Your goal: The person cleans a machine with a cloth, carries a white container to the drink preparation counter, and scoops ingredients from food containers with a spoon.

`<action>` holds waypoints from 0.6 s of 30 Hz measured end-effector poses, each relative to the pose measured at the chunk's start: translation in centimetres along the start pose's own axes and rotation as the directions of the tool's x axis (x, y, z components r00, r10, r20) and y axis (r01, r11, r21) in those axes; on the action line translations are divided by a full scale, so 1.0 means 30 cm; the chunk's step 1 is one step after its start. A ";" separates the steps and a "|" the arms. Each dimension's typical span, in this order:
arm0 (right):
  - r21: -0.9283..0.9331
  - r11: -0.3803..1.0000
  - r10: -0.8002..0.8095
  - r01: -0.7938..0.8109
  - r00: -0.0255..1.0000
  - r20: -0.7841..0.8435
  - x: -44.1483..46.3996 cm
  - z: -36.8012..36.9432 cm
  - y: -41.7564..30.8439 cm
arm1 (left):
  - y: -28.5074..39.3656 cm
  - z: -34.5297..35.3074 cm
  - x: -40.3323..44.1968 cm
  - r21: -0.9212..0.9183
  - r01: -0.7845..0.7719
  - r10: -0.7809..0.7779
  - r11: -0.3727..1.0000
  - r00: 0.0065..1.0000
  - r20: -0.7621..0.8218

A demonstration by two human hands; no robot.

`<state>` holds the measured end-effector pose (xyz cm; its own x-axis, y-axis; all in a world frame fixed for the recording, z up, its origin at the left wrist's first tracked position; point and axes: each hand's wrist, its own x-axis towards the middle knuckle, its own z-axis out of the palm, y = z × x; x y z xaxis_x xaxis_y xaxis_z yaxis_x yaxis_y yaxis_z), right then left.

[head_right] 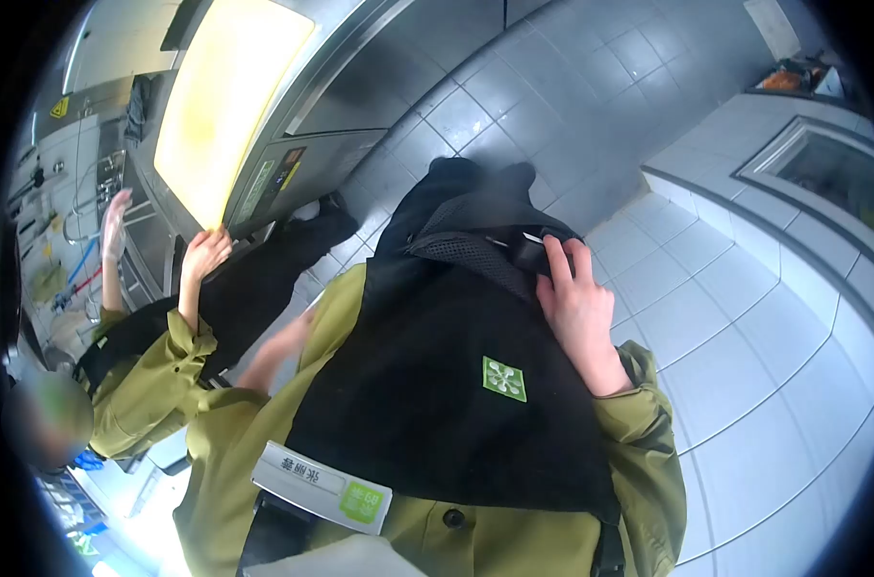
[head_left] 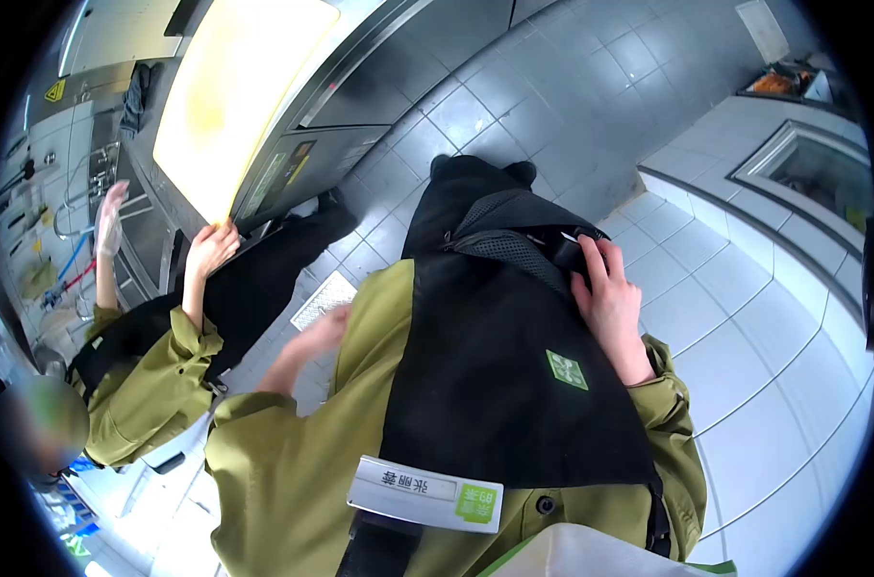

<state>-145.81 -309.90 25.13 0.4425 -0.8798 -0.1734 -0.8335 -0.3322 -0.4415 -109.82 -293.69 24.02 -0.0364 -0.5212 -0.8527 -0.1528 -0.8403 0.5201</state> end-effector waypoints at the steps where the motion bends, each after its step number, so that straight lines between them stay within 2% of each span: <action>1: 0.001 1.000 -0.010 0.010 1.000 0.000 0.014 -0.024 0.009 | -0.092 0.017 -0.011 0.144 -0.038 0.055 0.989 0.991 -0.119; 2: -0.003 1.000 -0.027 0.027 1.000 -0.002 0.036 -0.040 0.019 | -0.182 0.033 -0.022 0.284 -0.039 0.109 0.958 0.966 -0.234; 8: 0.007 0.997 -0.082 0.081 0.997 0.011 0.136 -0.041 0.015 | 0.030 -0.097 0.088 -0.012 0.039 -0.040 0.999 0.965 -0.258; 9: 0.013 0.994 -0.108 0.108 0.994 -0.001 0.152 -0.029 0.016 | 0.149 -0.117 0.166 0.043 -0.066 0.076 0.997 0.944 -0.322; 10: 0.022 0.991 -0.131 0.132 0.991 -0.021 0.164 -0.012 0.014 | 0.249 -0.109 0.241 0.080 -0.034 0.057 0.996 0.947 -0.316; 11: 0.014 0.989 -0.145 0.145 0.989 -0.012 0.186 -0.005 0.001 | 0.301 -0.095 0.318 0.132 -0.114 0.146 0.985 0.953 -0.266; 12: 0.004 0.988 -0.155 0.155 0.988 0.001 0.199 -0.010 -0.008 | 0.337 -0.038 0.394 0.019 -0.072 0.075 0.997 0.966 -0.247; 18: 0.009 0.989 -0.146 0.146 0.989 -0.034 0.227 -0.014 -0.052 | 0.459 -0.091 0.444 -0.051 -0.231 0.210 0.972 0.942 -0.262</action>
<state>-141.64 -315.53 25.00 0.5480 -0.8329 -0.0776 -0.7567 -0.4541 -0.4703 -109.72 -312.61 19.96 0.1928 -0.7066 -0.6809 -0.0896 -0.7037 0.7049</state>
